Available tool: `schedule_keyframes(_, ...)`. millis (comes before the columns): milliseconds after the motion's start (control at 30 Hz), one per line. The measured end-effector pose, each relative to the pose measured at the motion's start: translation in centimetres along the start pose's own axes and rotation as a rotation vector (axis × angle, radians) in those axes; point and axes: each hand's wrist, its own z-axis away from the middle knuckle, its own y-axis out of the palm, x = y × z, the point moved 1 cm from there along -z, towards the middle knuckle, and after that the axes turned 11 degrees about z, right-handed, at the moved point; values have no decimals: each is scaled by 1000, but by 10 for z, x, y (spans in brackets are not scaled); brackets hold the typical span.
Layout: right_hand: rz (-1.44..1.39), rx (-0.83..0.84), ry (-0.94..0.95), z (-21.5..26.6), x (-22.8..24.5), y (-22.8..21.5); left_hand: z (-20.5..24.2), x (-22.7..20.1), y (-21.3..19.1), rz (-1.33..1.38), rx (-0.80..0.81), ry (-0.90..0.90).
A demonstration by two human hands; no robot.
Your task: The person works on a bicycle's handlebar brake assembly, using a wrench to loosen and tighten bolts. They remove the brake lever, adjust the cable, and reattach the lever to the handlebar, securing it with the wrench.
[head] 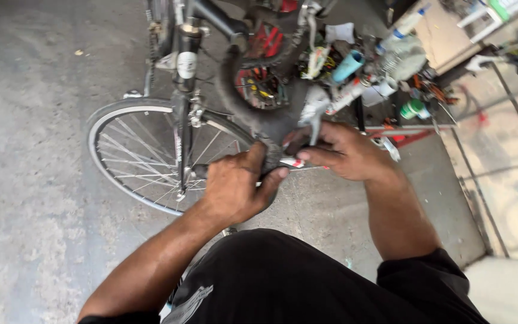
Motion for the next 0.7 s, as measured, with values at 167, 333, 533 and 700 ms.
schedule_keyframes(167, 402, -151, 2, -4, -27, -11, 0, 0, 4, 76, -8, 33)
schedule_keyframes(333, 401, -162, 23, 18, -68, -17, -6, 7, 15, 59, -10, 67)
schedule_keyframes(533, -24, 65, 101, 25, -40, -17, -1, 4, 6, 85, -43, 122)
schedule_keyframes(700, -21, 113, 87, 21, -65, -29, 4, 13, 7, 92, -80, 152)
